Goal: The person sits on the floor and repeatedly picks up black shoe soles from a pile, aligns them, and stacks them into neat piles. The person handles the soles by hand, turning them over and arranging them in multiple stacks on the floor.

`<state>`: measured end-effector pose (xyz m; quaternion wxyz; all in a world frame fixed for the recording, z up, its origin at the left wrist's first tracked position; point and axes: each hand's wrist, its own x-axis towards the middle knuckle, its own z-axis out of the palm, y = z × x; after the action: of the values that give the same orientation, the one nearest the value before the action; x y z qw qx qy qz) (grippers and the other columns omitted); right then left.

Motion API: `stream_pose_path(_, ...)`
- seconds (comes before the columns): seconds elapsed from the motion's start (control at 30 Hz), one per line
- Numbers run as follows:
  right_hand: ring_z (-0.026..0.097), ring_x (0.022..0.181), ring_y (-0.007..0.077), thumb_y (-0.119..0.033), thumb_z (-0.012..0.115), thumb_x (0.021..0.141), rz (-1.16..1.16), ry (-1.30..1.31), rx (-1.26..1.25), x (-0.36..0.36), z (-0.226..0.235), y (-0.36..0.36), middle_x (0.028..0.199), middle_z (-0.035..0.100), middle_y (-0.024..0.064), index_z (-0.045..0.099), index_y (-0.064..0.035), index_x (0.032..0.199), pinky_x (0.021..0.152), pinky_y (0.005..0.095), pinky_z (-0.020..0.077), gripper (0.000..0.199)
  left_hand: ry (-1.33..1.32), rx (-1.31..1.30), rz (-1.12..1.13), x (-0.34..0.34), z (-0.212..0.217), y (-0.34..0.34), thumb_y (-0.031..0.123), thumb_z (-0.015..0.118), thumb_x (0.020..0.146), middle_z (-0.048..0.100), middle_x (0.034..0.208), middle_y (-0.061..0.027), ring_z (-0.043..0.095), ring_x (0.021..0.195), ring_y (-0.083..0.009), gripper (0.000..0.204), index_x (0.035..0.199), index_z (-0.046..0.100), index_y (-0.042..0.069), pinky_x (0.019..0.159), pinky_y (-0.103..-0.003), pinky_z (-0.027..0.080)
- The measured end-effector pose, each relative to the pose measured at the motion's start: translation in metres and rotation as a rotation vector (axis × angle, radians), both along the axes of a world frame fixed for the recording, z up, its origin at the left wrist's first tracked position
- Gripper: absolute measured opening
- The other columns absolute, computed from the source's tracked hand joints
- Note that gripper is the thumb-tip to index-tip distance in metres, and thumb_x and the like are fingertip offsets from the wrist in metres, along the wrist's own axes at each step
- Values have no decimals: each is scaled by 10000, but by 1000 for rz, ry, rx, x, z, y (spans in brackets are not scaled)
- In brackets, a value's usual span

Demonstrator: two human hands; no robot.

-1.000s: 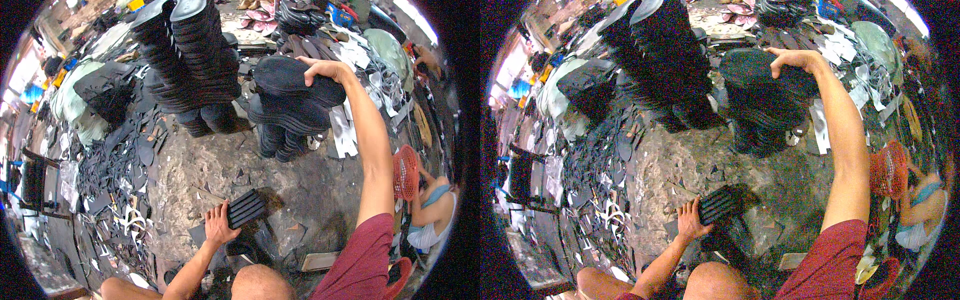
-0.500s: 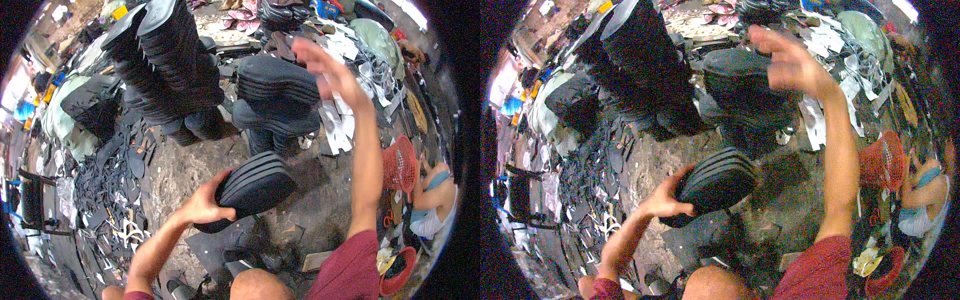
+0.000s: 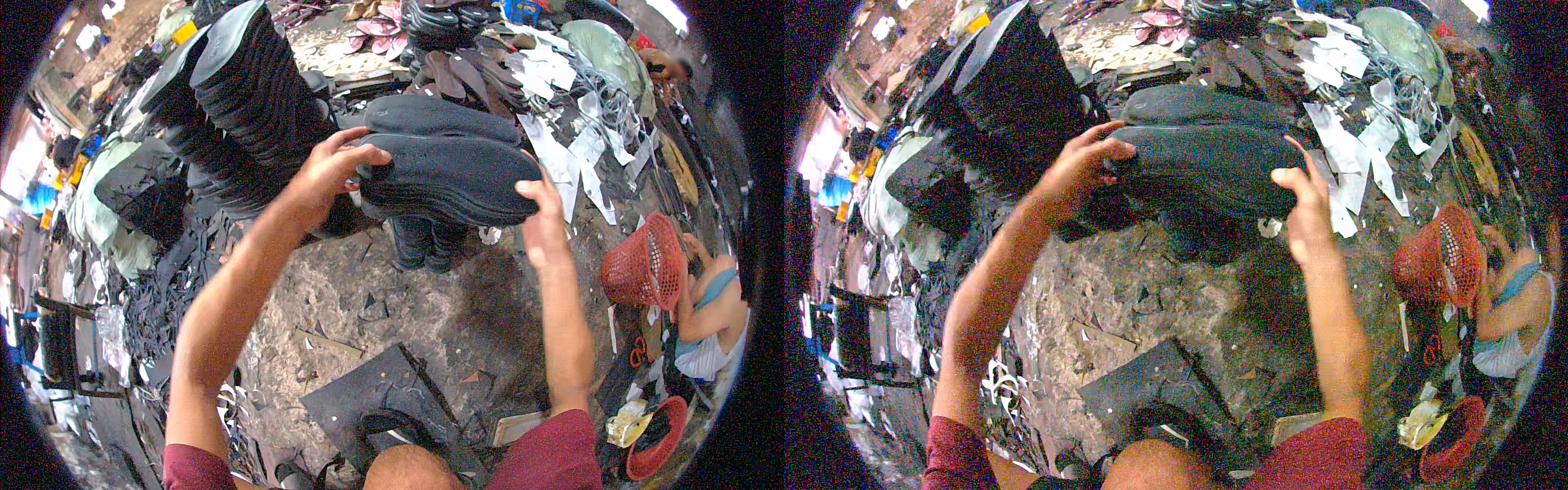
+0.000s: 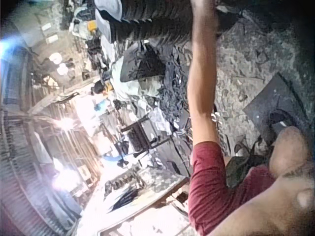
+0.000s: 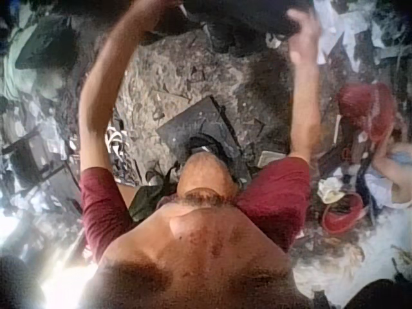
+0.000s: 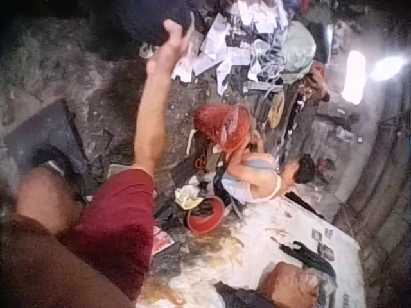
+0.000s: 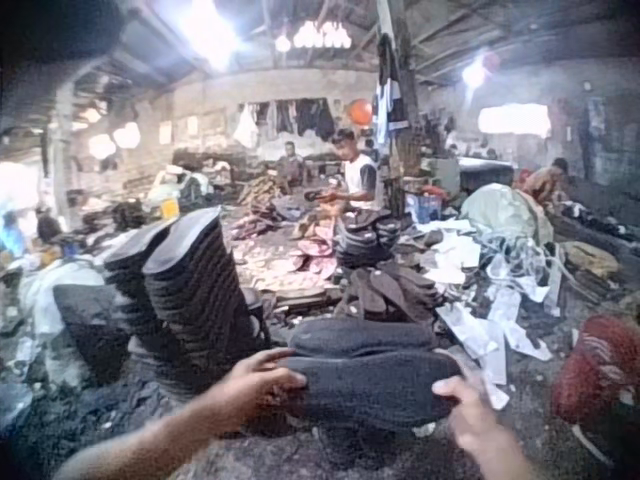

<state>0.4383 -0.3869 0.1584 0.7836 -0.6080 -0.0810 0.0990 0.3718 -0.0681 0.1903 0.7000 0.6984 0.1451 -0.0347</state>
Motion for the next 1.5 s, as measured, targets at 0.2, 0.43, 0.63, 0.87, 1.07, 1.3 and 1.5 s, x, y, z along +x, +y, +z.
stream_pose_path(0.2, 490, 1351, 234, -352, 652, 966, -327, -112, -15, -6, -20, 29, 1474, 526, 112, 471, -16, 1492, 1157, 360, 318, 650, 57, -537, 260, 13, -40, -37, 372, 731, 838, 636, 1247, -95, 591, 1166, -268, 610, 1348, 580, 75, 1032, -406, 439)
stream_pose_path(0.43, 387, 1437, 262, -504, 418, 1058, -549, -273, -45, 37, -42, 46, 1570, 411, 133, 424, -3, 1518, 1202, 397, 247, 680, -176, -557, 218, 11, -45, -45, 630, 600, 899, 190, 1664, -127, 211, 1520, -300, 1000, 1621, 103, 149, 1216, -484, 217)
stream_pose_path(0.63, 460, 1384, 347, -392, 387, 1084, -772, -494, -535, 71, -85, 36, 1513, 485, 215, 527, 57, 1417, 1204, 429, 288, 576, -269, 263, 12, -165, -21, -12, 411, 717, 942, 669, 1303, -176, 639, 1203, -265, 574, 1351, 612, 22, 1040, -412, 491)
stream_pose_path(0.87, 633, 988, 304, -284, 568, 1015, -865, -1083, -375, -8, -43, 6, 1106, 672, 178, 623, 28, 1131, 909, 431, 506, 337, 66, 919, 732, -504, 32, 123, 213, 752, 927, 730, 1180, -110, 686, 1067, -171, 396, 1265, 676, 20, 949, -326, 537)
stream_pose_path(1.07, 658, 950, 248, -127, 699, 958, -330, -1160, -121, -179, -19, 133, 1087, 662, 180, 550, 63, 1253, 811, 359, 539, 381, 642, 790, 1464, -820, -33, 16, 239, 704, 965, 727, 1164, -78, 659, 1071, -135, 377, 1271, 677, 21, 974, -303, 507)
stream_pose_path(1.3, 649, 1106, 236, -35, 608, 1009, 215, -1157, -341, -254, 13, 224, 1197, 682, 165, 564, 81, 1296, 996, 350, 515, 312, 1018, 301, 1579, -944, -214, -189, 272, 815, 822, 717, 1202, -175, 686, 1122, -249, 588, 1313, 629, 7, 986, -372, 527)
stream_pose_path(1.5, 631, 1079, 287, 11, 659, 907, 955, -1418, -470, -394, 15, 298, 1157, 680, 127, 659, -2, 1157, 1004, 403, 481, 250, 936, 627, 1261, -905, -244, -195, 292, 863, 716, 590, 1377, -201, 590, 1230, -366, 901, 1485, 446, 76, 1067, -446, 475)
